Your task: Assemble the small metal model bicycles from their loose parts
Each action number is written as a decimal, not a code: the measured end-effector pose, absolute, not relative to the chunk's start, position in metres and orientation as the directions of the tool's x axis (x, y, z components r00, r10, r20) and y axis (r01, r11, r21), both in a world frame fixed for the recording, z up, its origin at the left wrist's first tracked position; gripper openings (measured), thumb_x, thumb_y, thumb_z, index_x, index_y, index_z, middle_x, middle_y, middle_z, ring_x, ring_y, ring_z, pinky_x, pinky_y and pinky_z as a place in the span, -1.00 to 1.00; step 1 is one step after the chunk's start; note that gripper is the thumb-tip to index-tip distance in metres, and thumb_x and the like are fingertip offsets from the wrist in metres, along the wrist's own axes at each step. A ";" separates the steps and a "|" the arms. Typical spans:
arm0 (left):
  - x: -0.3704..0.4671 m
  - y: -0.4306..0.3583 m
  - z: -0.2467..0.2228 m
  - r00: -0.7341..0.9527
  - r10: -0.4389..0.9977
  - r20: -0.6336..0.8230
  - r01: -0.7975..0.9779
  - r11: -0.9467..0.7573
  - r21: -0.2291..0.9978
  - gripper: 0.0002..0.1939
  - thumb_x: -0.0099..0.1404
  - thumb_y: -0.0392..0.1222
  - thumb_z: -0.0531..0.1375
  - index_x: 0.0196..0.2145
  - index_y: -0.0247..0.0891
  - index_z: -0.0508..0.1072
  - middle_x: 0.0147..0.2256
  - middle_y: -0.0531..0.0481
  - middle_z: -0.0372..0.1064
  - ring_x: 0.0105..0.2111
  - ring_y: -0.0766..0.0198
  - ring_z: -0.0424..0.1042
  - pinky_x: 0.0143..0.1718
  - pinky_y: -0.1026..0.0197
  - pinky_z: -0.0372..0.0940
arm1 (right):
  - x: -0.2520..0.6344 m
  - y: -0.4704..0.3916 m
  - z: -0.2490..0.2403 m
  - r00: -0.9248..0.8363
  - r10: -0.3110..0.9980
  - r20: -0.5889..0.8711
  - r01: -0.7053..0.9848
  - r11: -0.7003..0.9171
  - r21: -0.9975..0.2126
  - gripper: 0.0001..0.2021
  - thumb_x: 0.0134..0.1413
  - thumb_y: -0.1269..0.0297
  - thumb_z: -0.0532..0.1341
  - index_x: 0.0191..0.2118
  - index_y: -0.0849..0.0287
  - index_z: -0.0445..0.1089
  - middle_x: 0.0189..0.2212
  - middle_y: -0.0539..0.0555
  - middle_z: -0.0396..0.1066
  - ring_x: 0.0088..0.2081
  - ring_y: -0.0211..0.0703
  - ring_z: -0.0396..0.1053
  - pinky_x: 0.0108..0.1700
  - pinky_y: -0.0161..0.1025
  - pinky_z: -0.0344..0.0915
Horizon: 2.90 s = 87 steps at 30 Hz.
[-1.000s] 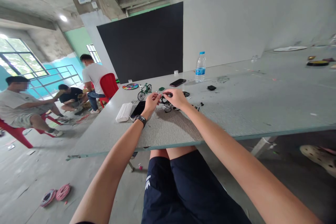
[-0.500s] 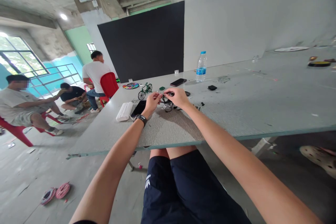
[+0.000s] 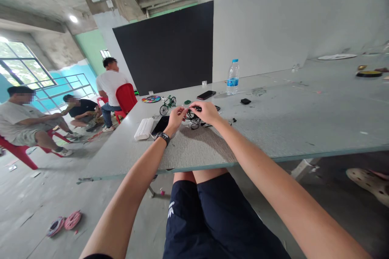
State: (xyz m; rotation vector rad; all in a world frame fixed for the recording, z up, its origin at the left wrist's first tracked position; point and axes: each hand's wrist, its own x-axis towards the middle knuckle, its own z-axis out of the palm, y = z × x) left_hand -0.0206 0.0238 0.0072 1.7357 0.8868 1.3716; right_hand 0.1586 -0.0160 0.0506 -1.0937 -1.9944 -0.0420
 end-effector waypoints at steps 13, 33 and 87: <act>-0.020 0.022 0.008 0.194 0.871 0.451 0.077 -0.472 0.878 -0.62 0.24 0.13 0.28 -0.39 -0.27 0.36 -0.49 0.05 0.30 -0.48 0.36 0.37 -0.49 0.35 0.28 | 0.160 -0.014 0.049 -0.329 0.663 0.672 0.675 0.663 -0.324 -0.80 0.22 0.32 0.19 -0.16 0.09 0.57 -0.20 0.07 0.61 -0.20 -0.04 0.52 -0.17 -0.18 0.35; -0.020 0.020 0.010 0.246 0.861 0.446 0.094 -0.479 0.873 -0.55 0.21 0.22 0.27 -0.43 -0.25 0.33 -0.50 0.06 0.27 -0.48 0.34 0.35 -0.51 0.32 0.30 | 0.166 -0.013 0.052 -0.325 0.675 0.662 0.567 0.699 -0.435 -0.85 0.17 0.31 0.23 -0.15 0.12 0.48 -0.18 0.10 0.58 -0.12 -0.06 0.54 -0.13 -0.19 0.40; -0.021 0.021 0.010 0.198 0.876 0.440 0.165 -0.472 0.866 -0.64 0.25 0.10 0.27 -0.38 -0.27 0.36 -0.47 0.04 0.34 -0.52 0.40 0.32 -0.55 0.36 0.25 | 0.162 -0.001 0.039 -0.241 0.876 0.417 0.409 0.481 -0.775 -0.73 -0.15 0.14 0.43 -0.35 0.20 0.51 -0.40 0.09 0.55 -0.34 -0.08 0.45 -0.21 -0.15 0.34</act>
